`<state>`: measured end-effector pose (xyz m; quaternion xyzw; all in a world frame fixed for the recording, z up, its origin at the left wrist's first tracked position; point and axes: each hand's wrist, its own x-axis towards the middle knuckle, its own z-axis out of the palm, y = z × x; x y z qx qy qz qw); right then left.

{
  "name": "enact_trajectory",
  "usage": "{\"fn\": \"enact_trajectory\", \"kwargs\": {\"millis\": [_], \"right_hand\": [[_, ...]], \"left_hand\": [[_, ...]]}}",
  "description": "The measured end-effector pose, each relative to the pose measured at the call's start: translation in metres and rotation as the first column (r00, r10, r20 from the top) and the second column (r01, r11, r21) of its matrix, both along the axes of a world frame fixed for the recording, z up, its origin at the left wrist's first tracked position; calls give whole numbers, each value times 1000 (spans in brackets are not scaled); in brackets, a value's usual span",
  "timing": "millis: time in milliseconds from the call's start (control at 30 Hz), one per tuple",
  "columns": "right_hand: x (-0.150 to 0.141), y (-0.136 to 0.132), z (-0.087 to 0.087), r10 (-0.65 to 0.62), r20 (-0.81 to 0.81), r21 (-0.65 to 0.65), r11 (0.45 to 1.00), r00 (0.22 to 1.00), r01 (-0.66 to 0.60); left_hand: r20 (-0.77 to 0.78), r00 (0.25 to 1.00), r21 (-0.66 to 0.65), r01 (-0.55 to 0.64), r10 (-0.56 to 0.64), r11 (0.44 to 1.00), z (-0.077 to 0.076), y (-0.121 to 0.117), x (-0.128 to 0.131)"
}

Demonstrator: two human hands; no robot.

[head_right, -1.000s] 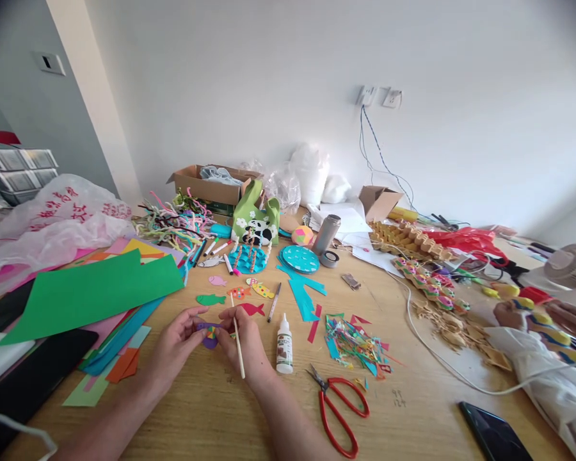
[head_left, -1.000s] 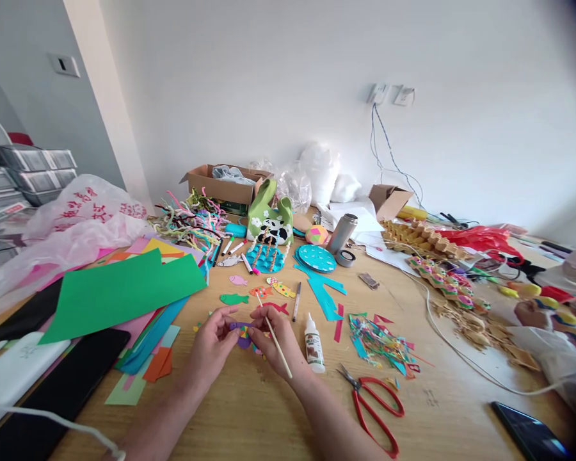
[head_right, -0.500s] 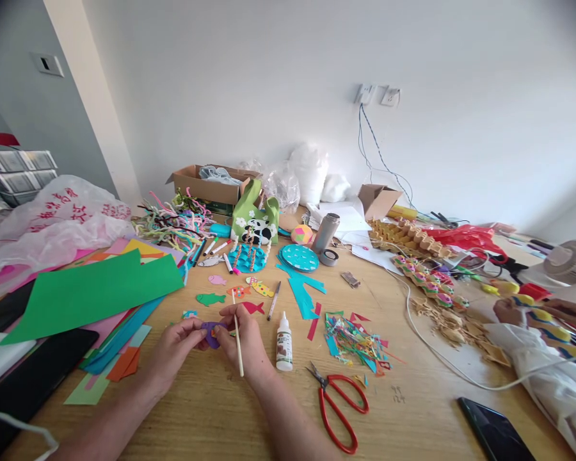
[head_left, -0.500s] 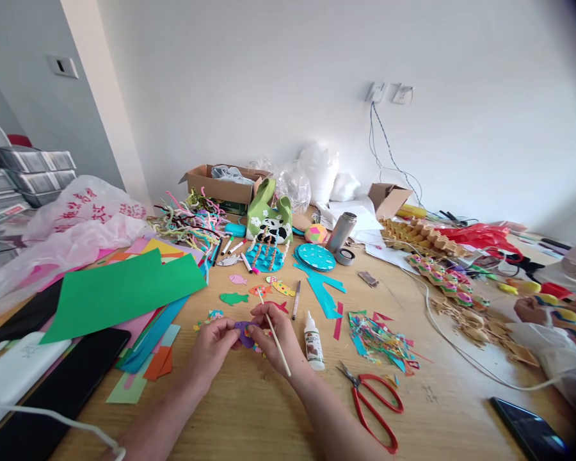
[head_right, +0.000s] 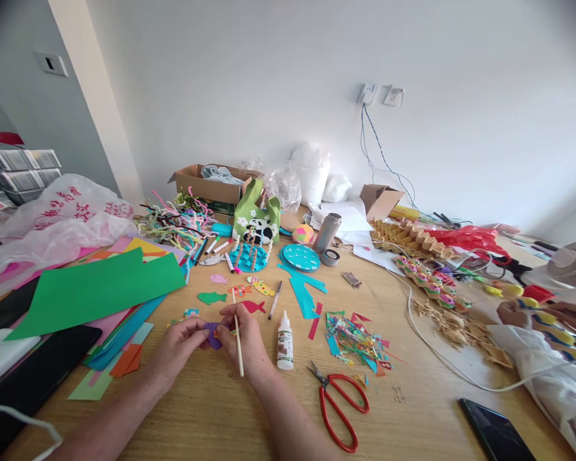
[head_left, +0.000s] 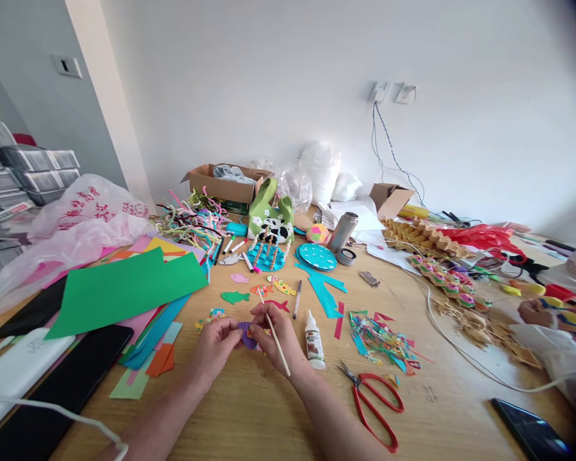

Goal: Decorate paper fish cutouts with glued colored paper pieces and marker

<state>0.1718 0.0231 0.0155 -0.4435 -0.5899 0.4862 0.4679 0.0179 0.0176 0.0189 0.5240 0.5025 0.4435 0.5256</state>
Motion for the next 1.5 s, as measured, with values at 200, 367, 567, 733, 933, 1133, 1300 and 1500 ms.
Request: {"fn": "enact_trajectory", "kwargs": {"millis": [200, 367, 567, 733, 933, 1133, 1300, 1500], "right_hand": [[0, 0, -1, 5, 32, 4, 1000, 999, -5], [1, 1, 1, -18, -15, -9, 1000, 1000, 18], [3, 3, -2, -21, -45, -66, 998, 999, 18], [2, 1, -4, 11, -31, -51, 999, 999, -13], [1, 0, -2, 13, -35, -47, 999, 999, -14], [1, 1, -2, -11, -51, -31, 999, 999, 9], [1, 0, 0, 15, -11, -49, 999, 1000, -15], [1, 0, -3, 23, 20, -32, 999, 1000, -22]], "left_hand": [[8, 1000, -7, -5, 5, 1000, -2, 0, 0], [32, 999, -7, -26, 26, 1000, -4, 2, 0], [68, 996, -19, -59, 61, 998, -5, 3, -2], [97, 994, -58, -47, 53, 997, -7, 3, -3], [112, 993, -113, -30, 43, 993, -5, 1, -2], [117, 990, -132, -63, 78, 989, -3, 2, -3], [126, 990, -142, -46, 64, 989, -3, 2, -3], [123, 991, -153, -26, 45, 988, -3, 3, -1]]}}
